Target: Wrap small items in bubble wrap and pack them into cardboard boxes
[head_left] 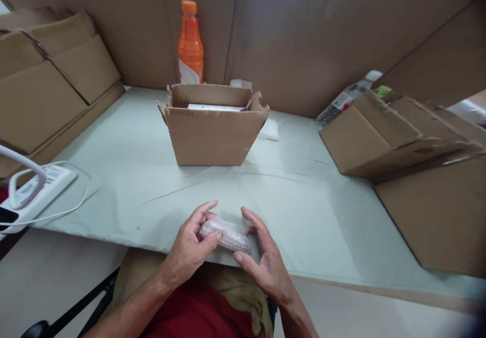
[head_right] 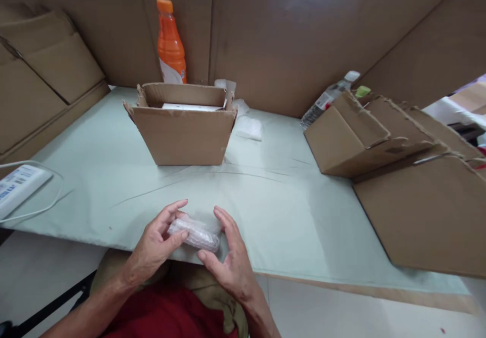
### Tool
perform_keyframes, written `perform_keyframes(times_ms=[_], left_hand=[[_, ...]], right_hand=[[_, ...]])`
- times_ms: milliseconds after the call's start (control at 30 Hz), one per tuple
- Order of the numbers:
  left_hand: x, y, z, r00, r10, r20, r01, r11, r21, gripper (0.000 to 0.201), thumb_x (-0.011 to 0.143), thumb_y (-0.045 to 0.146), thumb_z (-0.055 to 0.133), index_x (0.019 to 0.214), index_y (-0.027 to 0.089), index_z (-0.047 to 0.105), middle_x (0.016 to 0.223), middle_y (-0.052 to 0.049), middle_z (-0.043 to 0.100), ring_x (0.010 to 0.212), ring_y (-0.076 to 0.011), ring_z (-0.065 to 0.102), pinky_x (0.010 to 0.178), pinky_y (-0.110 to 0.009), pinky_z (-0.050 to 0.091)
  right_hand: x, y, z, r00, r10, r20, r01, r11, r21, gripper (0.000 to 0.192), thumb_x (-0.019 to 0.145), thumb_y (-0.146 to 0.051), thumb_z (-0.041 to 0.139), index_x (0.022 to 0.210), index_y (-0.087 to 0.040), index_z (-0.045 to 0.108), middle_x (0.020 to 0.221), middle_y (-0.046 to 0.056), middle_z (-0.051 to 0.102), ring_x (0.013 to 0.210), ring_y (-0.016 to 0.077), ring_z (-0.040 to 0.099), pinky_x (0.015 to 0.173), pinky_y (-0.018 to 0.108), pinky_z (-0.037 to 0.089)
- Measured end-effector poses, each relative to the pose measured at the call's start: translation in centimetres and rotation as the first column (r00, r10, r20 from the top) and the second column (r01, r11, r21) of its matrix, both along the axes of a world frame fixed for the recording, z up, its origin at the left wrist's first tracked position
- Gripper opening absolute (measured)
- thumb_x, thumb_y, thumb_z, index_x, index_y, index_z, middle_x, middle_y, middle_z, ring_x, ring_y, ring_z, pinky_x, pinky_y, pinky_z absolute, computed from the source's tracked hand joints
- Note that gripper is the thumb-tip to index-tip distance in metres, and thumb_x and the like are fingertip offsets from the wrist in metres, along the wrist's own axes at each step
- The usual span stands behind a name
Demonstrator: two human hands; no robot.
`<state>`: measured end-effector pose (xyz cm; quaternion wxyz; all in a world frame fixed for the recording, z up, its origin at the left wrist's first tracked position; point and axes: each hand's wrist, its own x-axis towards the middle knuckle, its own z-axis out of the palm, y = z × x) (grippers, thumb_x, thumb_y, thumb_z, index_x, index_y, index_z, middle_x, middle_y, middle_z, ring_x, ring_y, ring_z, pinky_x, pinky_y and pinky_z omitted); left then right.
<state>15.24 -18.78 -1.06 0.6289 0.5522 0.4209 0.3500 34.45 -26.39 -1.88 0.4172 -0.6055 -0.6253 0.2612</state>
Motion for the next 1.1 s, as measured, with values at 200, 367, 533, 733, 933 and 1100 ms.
perform_keyframes(times_ms=[200, 367, 533, 733, 933, 1100], left_hand=[[-0.5, 1.3, 0.0, 0.999, -0.015, -0.046, 0.019, 0.995, 0.098, 0.045, 0.082, 0.025, 0.065, 0.127, 0.02, 0.062, 0.102, -0.006, 0.066, 0.086, -0.0162, 0.065, 0.079, -0.027, 0.055], [-2.4, 4.9, 1.3, 0.975, 0.217, -0.045, -0.184, 0.907, 0.38, 0.042, 0.086, 0.029, 0.065, 0.128, 0.023, 0.06, 0.108, -0.007, 0.068, 0.099, -0.0206, 0.064, 0.091, -0.036, 0.053], [-2.8, 11.7, 3.9, 0.845, 0.529, 0.078, -0.47, 0.667, 0.579, 0.052, 0.086, 0.029, 0.065, 0.136, 0.025, 0.051, 0.134, -0.01, 0.057, 0.116, -0.0241, 0.058, 0.1, -0.042, 0.048], [-0.3, 16.4, 1.5, 0.869, 0.492, 0.05, -0.424, 0.688, 0.589, 0.073, 0.08, 0.025, 0.065, 0.147, 0.018, 0.035, 0.141, -0.017, 0.049, 0.129, -0.0303, 0.051, 0.105, -0.049, 0.046], [0.3, 16.0, -1.6, 0.848, 0.529, 0.004, -0.367, 0.582, 0.726, 0.076, 0.079, 0.017, 0.06, 0.15, 0.021, 0.031, 0.141, -0.016, 0.048, 0.133, -0.0312, 0.047, 0.108, -0.052, 0.044], [0.4, 16.2, -2.3, 0.831, 0.555, 0.033, -0.356, 0.485, 0.799, 0.08, 0.079, 0.013, 0.057, 0.152, 0.021, 0.027, 0.142, -0.018, 0.047, 0.134, -0.0314, 0.045, 0.111, -0.054, 0.041]], right_hand=[[-0.6, 1.6, 0.0, 0.974, -0.069, -0.217, 0.037, 0.988, -0.147, 0.023, 0.088, -0.041, 0.067, 0.1, -0.021, 0.071, 0.086, 0.004, 0.073, 0.075, 0.0196, 0.069, 0.068, 0.027, 0.057], [0.4, 3.3, 2.1, 0.969, -0.108, -0.221, 0.075, 0.985, -0.152, 0.023, 0.088, -0.043, 0.067, 0.089, -0.022, 0.072, 0.073, 0.002, 0.069, 0.063, 0.017, 0.064, 0.055, 0.024, 0.052], [2.8, 5.9, 6.4, 0.986, -0.147, -0.076, 0.148, 0.989, 0.0, 0.021, 0.086, -0.042, 0.07, 0.089, -0.022, 0.074, 0.075, 0.002, 0.071, 0.062, 0.0172, 0.065, 0.054, 0.024, 0.053], [3.7, 11.0, 14.5, 0.964, -0.257, 0.074, 0.227, 0.932, 0.284, 0.027, 0.083, -0.046, 0.074, 0.097, -0.023, 0.075, 0.073, 0.003, 0.07, 0.055, 0.0148, 0.061, 0.046, 0.024, 0.047], [1.2, 20.7, 21.5, 0.943, -0.105, 0.315, 0.029, 0.971, 0.237, 0.021, 0.084, -0.04, 0.069, 0.087, -0.02, 0.075, 0.072, 0.002, 0.069, 0.059, 0.0122, 0.057, 0.049, 0.022, 0.042], [-3.0, 27.8, 21.6, 0.907, 0.14, 0.397, -0.102, 0.988, -0.115, 0.014, 0.081, -0.022, 0.061, 0.078, -0.014, 0.073, 0.058, -0.003, 0.057, 0.048, 0.0079, 0.049, 0.042, 0.019, 0.033]])
